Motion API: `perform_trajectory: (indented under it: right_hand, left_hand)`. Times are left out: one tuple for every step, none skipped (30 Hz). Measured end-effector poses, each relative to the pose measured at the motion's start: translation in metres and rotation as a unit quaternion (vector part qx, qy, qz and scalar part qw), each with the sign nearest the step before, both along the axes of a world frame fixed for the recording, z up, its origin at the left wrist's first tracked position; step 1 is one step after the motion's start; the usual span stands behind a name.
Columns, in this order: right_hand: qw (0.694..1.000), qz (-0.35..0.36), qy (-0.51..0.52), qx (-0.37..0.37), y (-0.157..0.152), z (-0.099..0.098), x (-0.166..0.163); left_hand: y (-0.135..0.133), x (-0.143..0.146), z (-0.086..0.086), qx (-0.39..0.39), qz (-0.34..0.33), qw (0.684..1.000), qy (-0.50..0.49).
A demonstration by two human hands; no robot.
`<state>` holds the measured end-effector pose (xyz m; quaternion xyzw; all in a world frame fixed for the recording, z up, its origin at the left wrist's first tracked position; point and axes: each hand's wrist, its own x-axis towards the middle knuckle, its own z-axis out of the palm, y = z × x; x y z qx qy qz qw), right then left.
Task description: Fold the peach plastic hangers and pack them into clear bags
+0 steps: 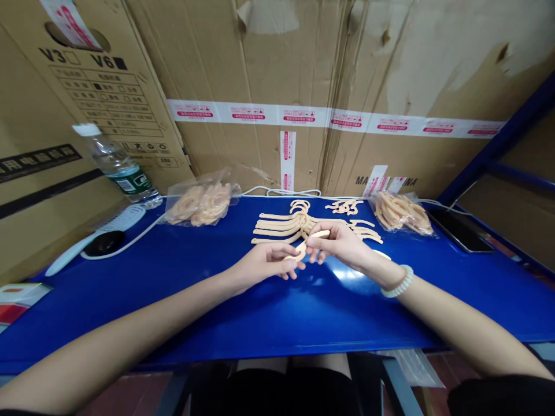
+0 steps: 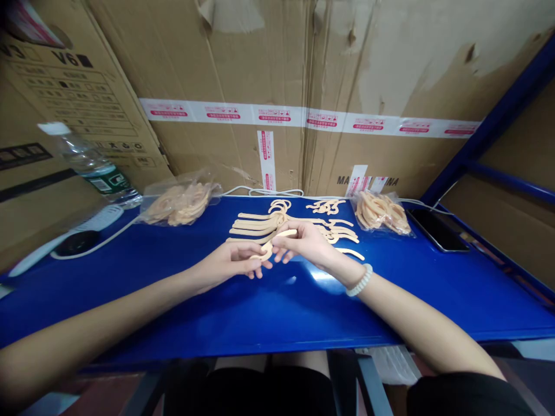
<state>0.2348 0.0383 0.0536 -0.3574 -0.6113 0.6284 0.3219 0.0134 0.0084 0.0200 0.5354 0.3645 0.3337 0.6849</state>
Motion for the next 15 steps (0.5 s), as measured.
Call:
perform_trajectory:
  right_hand:
    - [1.0,-0.012,0.016,-0.001,-0.001,-0.004,-0.001]
    - [0.999,-0.018,0.028,0.0,-0.001,-0.007,0.0]
    - [0.999,-0.017,0.033,0.005,-0.001,-0.01,0.0]
    - [0.999,-0.009,0.031,0.015,0.0,-0.013,0.001]
    - [0.999,0.001,0.024,0.031,0.001,-0.016,0.002]
    - [0.998,0.011,0.014,0.052,0.002,-0.018,0.002]
    - [0.997,0.018,0.001,0.076,0.003,-0.019,0.003]
    - [0.994,0.023,-0.013,0.103,0.004,-0.02,0.003]
    - [0.99,0.025,-0.029,0.133,0.005,-0.02,0.004]
    - [0.985,0.024,-0.047,0.165,0.006,-0.02,0.006]
    - [0.977,0.019,-0.068,0.202,0.006,-0.02,0.008]
    - [0.964,0.01,-0.1,0.245,0.006,-0.02,0.01]
    - [0.945,-0.001,-0.145,0.293,0.005,-0.02,0.014]
    - [0.918,-0.012,-0.204,0.341,0.004,-0.021,0.017]
    - [0.882,-0.023,-0.273,0.384,0.003,-0.023,0.021]
  left_hand:
    - [0.0,-0.001,0.0,-0.034,0.006,0.999,-0.03]
    - [0.001,-0.002,0.0,-0.076,0.006,0.995,-0.06]
    - [0.001,-0.003,0.001,-0.121,-0.001,0.989,-0.085]
    - [0.001,-0.004,0.002,-0.161,-0.013,0.981,-0.103]
    - [0.0,-0.005,0.002,-0.192,-0.028,0.974,-0.113]
    - [0.0,-0.005,0.002,-0.213,-0.04,0.969,-0.116]
    - [-0.002,-0.006,0.002,-0.227,-0.049,0.966,-0.116]
    - [-0.003,-0.006,0.002,-0.235,-0.051,0.964,-0.117]
    - [-0.004,-0.005,0.002,-0.24,-0.048,0.962,-0.118]
    - [-0.005,-0.005,0.002,-0.243,-0.044,0.962,-0.119]
    - [-0.006,-0.005,0.002,-0.242,-0.034,0.962,-0.121]
    - [-0.006,-0.005,0.003,-0.233,-0.019,0.964,-0.125]
    - [-0.005,-0.006,0.003,-0.219,-0.001,0.967,-0.129]
    - [-0.004,-0.007,0.003,-0.204,0.017,0.97,-0.133]
    - [-0.002,-0.009,0.003,-0.188,0.034,0.972,-0.136]
